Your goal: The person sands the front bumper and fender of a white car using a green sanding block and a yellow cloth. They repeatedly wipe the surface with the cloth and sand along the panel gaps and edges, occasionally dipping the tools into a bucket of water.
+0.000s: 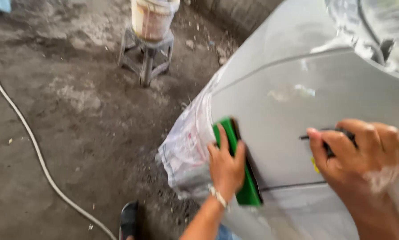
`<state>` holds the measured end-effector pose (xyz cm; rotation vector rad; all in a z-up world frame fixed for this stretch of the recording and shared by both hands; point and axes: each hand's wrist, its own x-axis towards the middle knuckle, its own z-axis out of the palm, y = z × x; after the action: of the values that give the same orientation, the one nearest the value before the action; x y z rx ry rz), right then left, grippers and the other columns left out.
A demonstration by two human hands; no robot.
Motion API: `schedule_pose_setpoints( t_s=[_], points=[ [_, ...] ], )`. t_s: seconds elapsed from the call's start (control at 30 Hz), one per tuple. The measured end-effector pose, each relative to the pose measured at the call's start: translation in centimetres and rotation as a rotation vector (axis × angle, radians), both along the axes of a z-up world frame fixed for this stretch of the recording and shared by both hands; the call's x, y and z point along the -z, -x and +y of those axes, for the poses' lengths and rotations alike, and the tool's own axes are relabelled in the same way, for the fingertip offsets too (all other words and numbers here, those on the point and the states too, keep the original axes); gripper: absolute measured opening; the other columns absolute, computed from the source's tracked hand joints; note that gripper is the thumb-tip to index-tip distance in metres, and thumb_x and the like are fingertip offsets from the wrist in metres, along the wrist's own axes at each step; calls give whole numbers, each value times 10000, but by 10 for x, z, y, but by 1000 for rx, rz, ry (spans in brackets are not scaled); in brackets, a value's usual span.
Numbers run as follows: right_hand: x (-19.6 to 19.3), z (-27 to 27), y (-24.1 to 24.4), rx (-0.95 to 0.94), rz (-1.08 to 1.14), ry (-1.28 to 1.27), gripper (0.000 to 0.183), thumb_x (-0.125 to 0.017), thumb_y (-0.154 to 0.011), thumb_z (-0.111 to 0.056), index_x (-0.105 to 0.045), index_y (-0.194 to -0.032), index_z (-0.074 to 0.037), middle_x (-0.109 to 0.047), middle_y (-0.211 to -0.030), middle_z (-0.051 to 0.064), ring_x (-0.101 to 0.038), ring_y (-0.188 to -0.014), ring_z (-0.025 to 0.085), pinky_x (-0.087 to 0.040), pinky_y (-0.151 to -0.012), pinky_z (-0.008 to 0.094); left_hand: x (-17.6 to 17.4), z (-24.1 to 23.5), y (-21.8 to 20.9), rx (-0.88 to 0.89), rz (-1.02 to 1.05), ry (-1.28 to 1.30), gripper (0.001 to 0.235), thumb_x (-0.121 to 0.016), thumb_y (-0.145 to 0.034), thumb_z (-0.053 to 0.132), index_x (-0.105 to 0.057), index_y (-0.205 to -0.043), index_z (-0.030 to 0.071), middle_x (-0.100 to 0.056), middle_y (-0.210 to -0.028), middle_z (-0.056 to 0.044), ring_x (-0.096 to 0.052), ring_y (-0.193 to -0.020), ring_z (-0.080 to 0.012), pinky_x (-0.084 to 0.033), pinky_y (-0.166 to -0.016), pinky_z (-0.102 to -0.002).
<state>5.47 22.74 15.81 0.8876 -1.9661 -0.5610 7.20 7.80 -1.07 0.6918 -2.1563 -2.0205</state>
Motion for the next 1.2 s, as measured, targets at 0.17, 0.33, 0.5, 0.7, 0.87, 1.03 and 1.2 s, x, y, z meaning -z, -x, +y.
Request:
schedule_pose_setpoints(
  t_s=[0.17, 0.33, 0.5, 0.7, 0.87, 1.03, 1.2],
  points=[
    [8, 10, 11, 14, 29, 7, 222, -842, -975, -322, -662, -901, -215, -612, -1048, -49, -562, -982, 201, -348, -933, 365, 30, 41, -20, 51, 177, 112, 877, -614, -903, 495, -238, -1610, 137, -389, -1373, -364, -521, -1166, -554, -473, -907, -553],
    [9, 10, -2, 8, 4, 31, 220, -854, -970, -306, -661, -892, -233, -616, -1025, -34, -574, -985, 241, -390, -894, 381, 29, 11, -2, -34, 184, 98, 845, -557, -995, 515, -223, -1633, 72, -437, -1354, -346, -554, -1141, -528, -515, -952, -524],
    [17, 23, 13, -17, -10, 51, 201, -841, -1011, -291, -679, -936, -201, -615, -1073, -27, -538, -950, 226, -404, -823, 327, 27, 15, -10, 200, 29, 78, 896, -559, -930, 561, -165, -1628, 162, -304, -1445, -346, -583, -1092, -514, -513, -898, -529],
    [9, -4, 9, 33, 9, 56, 199, -849, -960, -273, -665, -931, -201, -621, -1039, -13, -588, -983, 255, -438, -864, 359, 18, -22, 23, 117, 43, 17, 843, -537, -938, 551, -248, -1618, 144, -414, -1378, -316, -598, -1056, -521, -522, -861, -534],
    [11, -12, 6, 76, -80, 23, 191, -855, -898, -271, -677, -873, -204, -627, -1010, 2, -593, -928, 245, -429, -839, 367, 30, -37, 38, 148, 58, 50, 824, -575, -920, 547, -313, -1587, 139, -451, -1318, -311, -624, -1044, -511, -526, -871, -526],
    [19, -49, 34, 223, 21, 25, 216, -870, -812, -297, -688, -774, -187, -654, -937, -35, -625, -883, 206, -404, -866, 383, 38, -57, 77, 279, -48, -26, 852, -539, -897, 554, -233, -1621, 224, -460, -1337, -246, -629, -1059, -470, -531, -881, -514],
    [14, -102, 59, 326, -13, 10, 211, -874, -757, -299, -702, -696, -193, -660, -827, -19, -625, -783, 240, -410, -816, 400, 61, -76, 95, 348, 22, -40, 856, -652, -920, 518, -258, -1612, 204, -387, -1409, -297, -568, -1159, -498, -510, -945, -500]
  ],
)
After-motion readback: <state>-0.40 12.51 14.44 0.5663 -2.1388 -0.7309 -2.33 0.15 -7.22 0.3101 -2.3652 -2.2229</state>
